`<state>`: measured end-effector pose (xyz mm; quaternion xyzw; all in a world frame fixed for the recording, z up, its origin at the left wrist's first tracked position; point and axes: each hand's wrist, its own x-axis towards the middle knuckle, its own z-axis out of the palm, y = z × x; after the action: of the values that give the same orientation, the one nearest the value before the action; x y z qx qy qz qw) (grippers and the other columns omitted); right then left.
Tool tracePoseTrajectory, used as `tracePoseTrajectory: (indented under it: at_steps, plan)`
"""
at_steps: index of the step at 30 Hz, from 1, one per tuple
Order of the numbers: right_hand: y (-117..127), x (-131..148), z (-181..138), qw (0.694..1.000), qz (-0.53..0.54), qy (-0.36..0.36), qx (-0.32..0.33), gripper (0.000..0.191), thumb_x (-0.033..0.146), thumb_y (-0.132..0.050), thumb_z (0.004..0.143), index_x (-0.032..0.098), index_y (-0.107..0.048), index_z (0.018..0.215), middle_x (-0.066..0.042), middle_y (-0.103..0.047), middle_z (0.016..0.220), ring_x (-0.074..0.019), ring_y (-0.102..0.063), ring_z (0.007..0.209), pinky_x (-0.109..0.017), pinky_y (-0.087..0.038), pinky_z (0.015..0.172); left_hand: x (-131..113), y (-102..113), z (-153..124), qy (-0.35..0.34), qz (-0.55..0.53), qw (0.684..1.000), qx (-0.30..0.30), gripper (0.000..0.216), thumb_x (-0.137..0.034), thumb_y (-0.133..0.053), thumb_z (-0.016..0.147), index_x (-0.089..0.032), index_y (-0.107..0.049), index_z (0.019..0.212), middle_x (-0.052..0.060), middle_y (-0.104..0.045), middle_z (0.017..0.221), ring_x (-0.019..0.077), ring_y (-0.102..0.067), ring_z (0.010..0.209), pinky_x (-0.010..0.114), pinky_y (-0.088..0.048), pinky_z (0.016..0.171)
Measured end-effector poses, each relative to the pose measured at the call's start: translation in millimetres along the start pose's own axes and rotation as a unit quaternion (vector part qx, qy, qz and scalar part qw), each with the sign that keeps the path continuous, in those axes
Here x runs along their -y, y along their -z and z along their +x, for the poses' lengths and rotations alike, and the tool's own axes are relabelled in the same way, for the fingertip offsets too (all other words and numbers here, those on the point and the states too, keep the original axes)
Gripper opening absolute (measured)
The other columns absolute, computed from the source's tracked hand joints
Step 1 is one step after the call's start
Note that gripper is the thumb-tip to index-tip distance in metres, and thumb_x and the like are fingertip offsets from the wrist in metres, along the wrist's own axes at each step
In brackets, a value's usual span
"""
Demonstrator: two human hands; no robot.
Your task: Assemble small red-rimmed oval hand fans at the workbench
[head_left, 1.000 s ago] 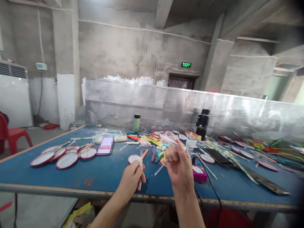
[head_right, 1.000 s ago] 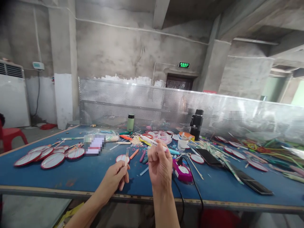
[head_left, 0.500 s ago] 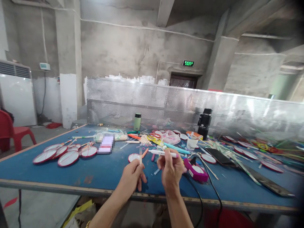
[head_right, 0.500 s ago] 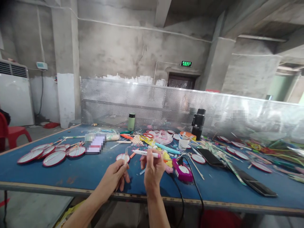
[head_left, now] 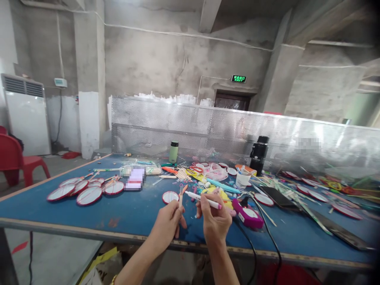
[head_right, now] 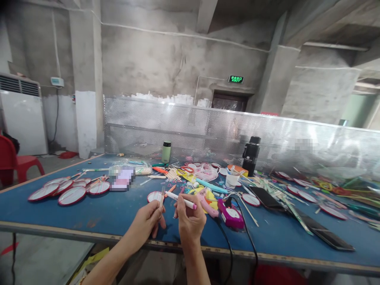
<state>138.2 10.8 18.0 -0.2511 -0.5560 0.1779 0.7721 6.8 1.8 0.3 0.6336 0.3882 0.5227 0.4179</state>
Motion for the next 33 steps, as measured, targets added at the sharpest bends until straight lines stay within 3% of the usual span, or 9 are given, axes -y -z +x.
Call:
tracePoseTrajectory:
  at_steps: [4,10,15,33]
  plan:
    - [4,2,-4,0.996,-0.079,0.013,0.040,0.009,0.028,-0.061,0.089,0.019,-0.062,0.088,0.002,-0.061,0.064,-0.0084,-0.052,0.042,-0.020,-0.045,0.040,-2,0,-2,-0.002,0.005,1.000,-0.002,0.024,-0.042,-0.041,0.090,-0.020,-0.047,0.082,-0.001,-0.064,0.060,0.0078,-0.041,0.032,0.019,-0.027,0.034]
    - [5,6,-7,0.963,-0.215,0.135,0.087,0.008,0.022,-0.058,0.089,0.020,-0.063,0.084,0.002,-0.062,0.066,-0.0105,-0.059,0.055,-0.021,-0.049,0.056,2,2,-3,-0.003,-0.012,1.000,0.006,0.026,-0.044,-0.042,0.090,-0.020,-0.048,0.084,-0.003,-0.061,0.059,0.0075,-0.041,0.032,0.019,-0.027,0.034]
    - [4,7,-6,0.959,-0.221,0.161,0.069,0.006,0.018,-0.057,0.089,0.020,-0.062,0.086,0.003,-0.062,0.068,-0.0094,-0.059,0.056,-0.020,-0.048,0.058,1,1,-3,-0.007,-0.004,1.000,0.001,0.025,-0.043,-0.041,0.090,-0.019,-0.048,0.084,-0.003,-0.061,0.059,0.0074,-0.041,0.032,0.019,-0.027,0.034]
    - [3,11,-6,0.946,-0.242,0.191,0.098,0.006,0.016,-0.057,0.089,0.019,-0.061,0.086,0.004,-0.062,0.066,-0.0083,-0.059,0.054,-0.019,-0.047,0.057,1,0,-4,-0.005,0.010,1.000,-0.005,0.026,-0.043,-0.040,0.092,-0.020,-0.049,0.084,-0.003,-0.060,0.059,0.0078,-0.042,0.034,0.018,-0.028,0.035]
